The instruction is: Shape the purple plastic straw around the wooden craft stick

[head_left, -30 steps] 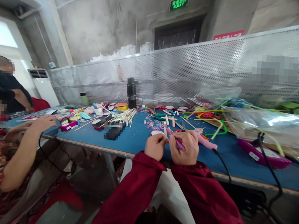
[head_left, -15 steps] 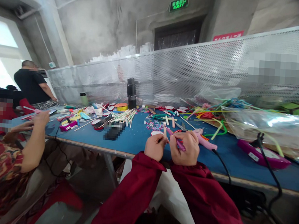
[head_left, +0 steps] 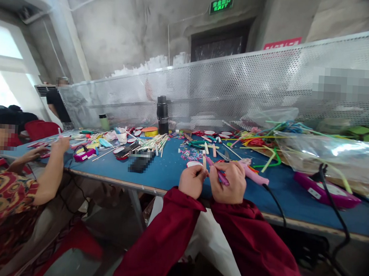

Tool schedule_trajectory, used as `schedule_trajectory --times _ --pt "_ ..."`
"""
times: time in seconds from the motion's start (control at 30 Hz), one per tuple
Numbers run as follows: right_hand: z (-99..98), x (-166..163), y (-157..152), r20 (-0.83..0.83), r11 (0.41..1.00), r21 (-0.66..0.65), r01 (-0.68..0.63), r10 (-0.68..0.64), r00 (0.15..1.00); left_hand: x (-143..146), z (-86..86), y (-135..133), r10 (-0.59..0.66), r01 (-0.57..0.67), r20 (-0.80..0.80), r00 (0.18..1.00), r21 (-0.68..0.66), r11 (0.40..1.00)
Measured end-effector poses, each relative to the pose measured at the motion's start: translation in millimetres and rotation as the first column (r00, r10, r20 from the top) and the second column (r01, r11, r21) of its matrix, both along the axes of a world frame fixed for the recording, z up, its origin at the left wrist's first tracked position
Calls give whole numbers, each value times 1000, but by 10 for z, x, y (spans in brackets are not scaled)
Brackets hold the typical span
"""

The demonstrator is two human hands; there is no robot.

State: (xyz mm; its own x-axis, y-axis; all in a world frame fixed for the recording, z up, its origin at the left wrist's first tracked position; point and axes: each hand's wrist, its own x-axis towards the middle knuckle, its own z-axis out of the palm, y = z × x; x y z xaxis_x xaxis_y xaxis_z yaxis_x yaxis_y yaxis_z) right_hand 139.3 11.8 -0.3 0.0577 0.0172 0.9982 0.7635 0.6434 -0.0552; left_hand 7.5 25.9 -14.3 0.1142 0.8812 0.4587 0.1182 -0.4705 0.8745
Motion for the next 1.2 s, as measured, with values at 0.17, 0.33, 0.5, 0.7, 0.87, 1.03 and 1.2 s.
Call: schedule_trajectory --times 0.17,0.33,0.5,0.7,0.87,1.03,1.2 --pt "-5 1 1 6 1000 -15 -6 6 1000 -7 15 -12 -1 1 -24 1000 7 1000" --pt "9 -2 3 0 1000 -4 -17 17 1000 -8 38 -24 -1 2 -30 1000 12 1000" --pt "8 -2 4 -1 1000 -16 -13 13 1000 -8 48 -34 -3 3 -22 1000 -6 1000" --pt "-10 -4 20 -23 999 -47 -1 0 1000 -6 43 -30 5 -4 -29 1000 3 1000" --pt "-5 -2 11 -15 999 -22 -37 36 999 -6 37 -30 -6 6 -21 1000 -9 1000" --pt "-24 -3 23 -22 999 -47 -11 10 1000 -11 48 -31 3 -3 -48 999 -12 1000" --pt "-5 -10 20 -36 999 -40 -15 14 999 -14 47 -22 2 -2 -71 997 1 1000"
